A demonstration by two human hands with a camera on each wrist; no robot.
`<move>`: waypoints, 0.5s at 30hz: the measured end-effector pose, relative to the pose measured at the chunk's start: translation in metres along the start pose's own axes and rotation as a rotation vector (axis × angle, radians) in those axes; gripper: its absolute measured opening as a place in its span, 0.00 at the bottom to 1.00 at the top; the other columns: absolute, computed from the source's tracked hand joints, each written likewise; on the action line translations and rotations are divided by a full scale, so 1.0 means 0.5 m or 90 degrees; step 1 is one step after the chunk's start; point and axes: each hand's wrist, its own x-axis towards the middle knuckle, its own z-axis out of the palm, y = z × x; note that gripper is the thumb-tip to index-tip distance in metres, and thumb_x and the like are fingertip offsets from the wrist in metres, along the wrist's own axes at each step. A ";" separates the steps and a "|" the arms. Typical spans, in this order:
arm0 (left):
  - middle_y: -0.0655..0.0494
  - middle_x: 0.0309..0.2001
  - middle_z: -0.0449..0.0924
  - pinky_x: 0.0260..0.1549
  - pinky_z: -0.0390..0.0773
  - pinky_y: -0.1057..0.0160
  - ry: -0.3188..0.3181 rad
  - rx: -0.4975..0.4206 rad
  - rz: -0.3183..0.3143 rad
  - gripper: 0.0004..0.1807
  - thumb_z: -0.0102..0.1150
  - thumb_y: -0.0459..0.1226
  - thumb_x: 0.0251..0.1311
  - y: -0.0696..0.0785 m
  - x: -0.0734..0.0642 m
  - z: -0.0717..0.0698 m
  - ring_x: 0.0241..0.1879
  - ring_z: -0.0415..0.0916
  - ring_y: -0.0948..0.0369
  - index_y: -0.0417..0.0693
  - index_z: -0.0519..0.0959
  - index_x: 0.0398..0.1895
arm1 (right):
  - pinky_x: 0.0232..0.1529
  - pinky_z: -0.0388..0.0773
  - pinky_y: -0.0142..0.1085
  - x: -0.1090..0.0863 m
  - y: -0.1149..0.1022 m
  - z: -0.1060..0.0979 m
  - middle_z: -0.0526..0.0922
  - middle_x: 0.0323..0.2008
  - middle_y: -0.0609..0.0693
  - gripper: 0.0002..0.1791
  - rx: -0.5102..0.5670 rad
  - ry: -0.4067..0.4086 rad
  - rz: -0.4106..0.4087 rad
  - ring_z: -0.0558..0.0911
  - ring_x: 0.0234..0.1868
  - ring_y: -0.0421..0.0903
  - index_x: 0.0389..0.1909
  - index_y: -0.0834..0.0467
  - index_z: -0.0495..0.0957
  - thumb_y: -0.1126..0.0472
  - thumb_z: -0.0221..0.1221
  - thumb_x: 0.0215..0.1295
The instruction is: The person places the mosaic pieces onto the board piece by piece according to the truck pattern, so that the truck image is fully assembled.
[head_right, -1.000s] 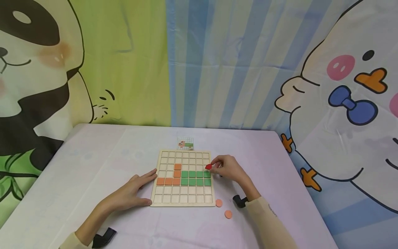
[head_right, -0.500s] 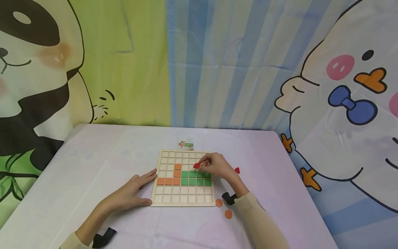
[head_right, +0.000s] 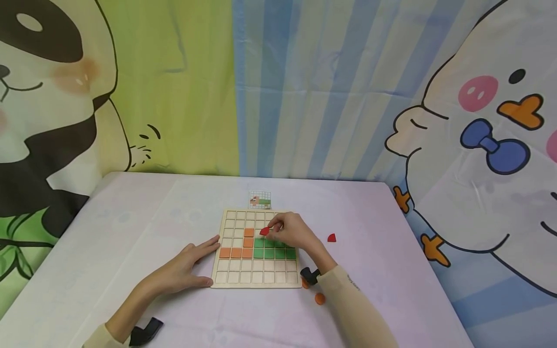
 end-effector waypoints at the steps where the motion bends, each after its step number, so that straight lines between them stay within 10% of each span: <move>1: 0.65 0.86 0.55 0.49 0.69 0.65 0.000 0.000 0.000 0.52 0.83 0.43 0.50 0.000 0.000 0.000 0.49 0.62 0.63 0.53 0.68 0.80 | 0.34 0.74 0.32 0.002 -0.003 0.002 0.84 0.31 0.48 0.13 -0.002 -0.002 -0.002 0.77 0.30 0.41 0.45 0.59 0.87 0.57 0.74 0.64; 15: 0.59 0.86 0.56 0.49 0.70 0.65 0.000 -0.005 0.038 0.52 0.83 0.44 0.50 -0.006 -0.003 -0.007 0.48 0.61 0.62 0.50 0.69 0.80 | 0.33 0.76 0.33 0.026 -0.034 0.032 0.85 0.33 0.50 0.14 -0.001 -0.023 -0.027 0.78 0.29 0.40 0.47 0.59 0.87 0.57 0.73 0.65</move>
